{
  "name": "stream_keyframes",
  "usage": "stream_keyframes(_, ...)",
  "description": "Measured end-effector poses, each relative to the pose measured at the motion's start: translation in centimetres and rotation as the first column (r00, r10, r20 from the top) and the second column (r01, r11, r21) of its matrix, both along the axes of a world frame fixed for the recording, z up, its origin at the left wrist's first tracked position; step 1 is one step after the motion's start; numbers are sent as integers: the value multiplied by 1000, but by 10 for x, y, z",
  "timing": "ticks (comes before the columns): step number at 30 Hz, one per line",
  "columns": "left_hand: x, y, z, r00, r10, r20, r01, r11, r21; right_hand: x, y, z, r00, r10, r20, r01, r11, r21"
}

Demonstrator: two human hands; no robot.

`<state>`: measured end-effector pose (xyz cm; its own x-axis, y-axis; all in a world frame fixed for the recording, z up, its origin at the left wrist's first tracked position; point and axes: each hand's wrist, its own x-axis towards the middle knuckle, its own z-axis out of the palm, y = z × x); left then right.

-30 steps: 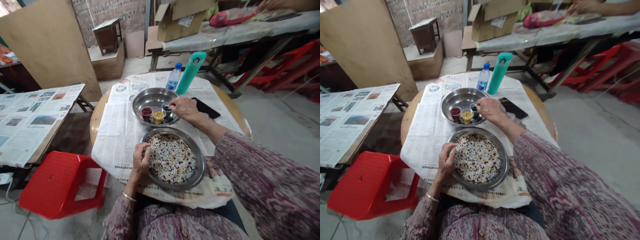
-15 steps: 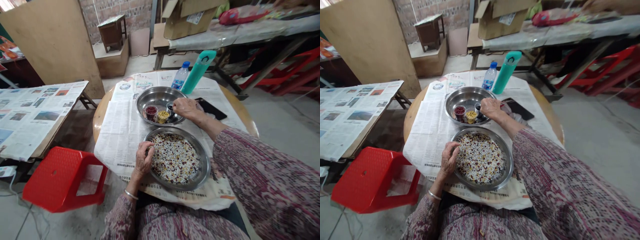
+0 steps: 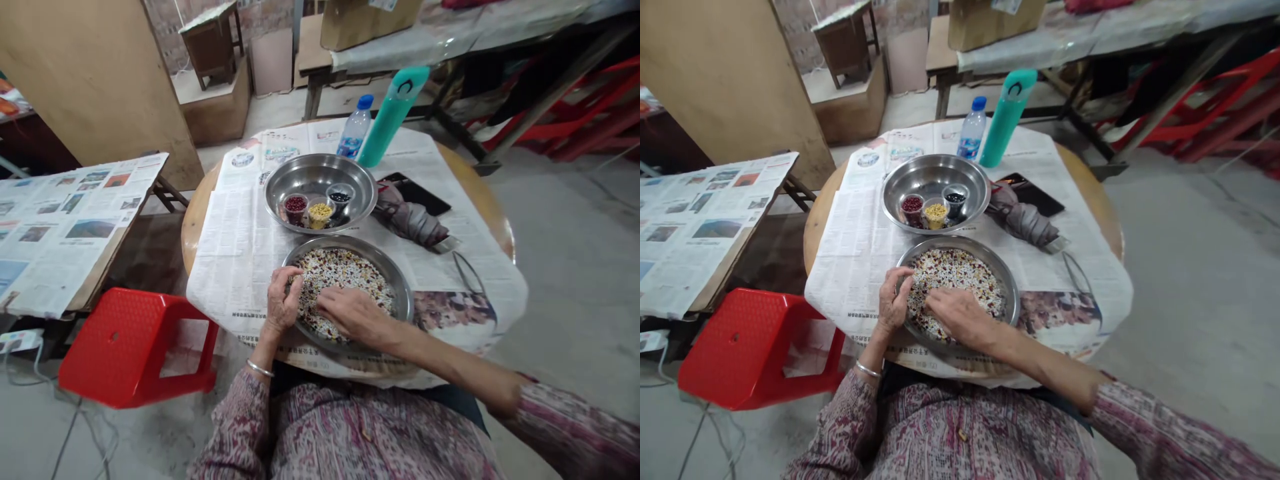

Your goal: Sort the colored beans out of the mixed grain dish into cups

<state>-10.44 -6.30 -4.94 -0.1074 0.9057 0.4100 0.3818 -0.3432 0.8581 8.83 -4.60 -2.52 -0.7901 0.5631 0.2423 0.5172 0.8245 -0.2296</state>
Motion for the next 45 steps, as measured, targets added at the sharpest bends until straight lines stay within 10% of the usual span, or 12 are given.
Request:
stream_keyframes(10, -2, 1, 6, 962, 31, -273, -19, 999, 45, 30, 38, -1, 857, -505, 98, 498, 863, 86)
stream_keyframes(17, 8, 9, 25, 682, 53, -729, -53, 998, 23, 23, 1, -16, 951, -307, -40, 307, 952, -15)
stream_keyframes(22, 27, 22, 20, 696, -14, -718, 41, 999, 21, 40, -16, -13, 899, -404, -169, 416, 908, 41)
stream_keyframes(30, 55, 53, 4, 731, -6, -682, -122, 983, -139, 49, -28, -37, 641, -531, -554, 579, 808, -105)
stream_keyframes(37, 92, 57, 7, 753, -188, -630, 130, 982, -137, 47, -26, -43, 441, -512, -737, 557, 800, -223)
stream_keyframes(45, 74, 0, 32, 554, -510, -658, 423, 853, -305, 49, -28, -41, 413, -542, -732, 511, 803, -307)
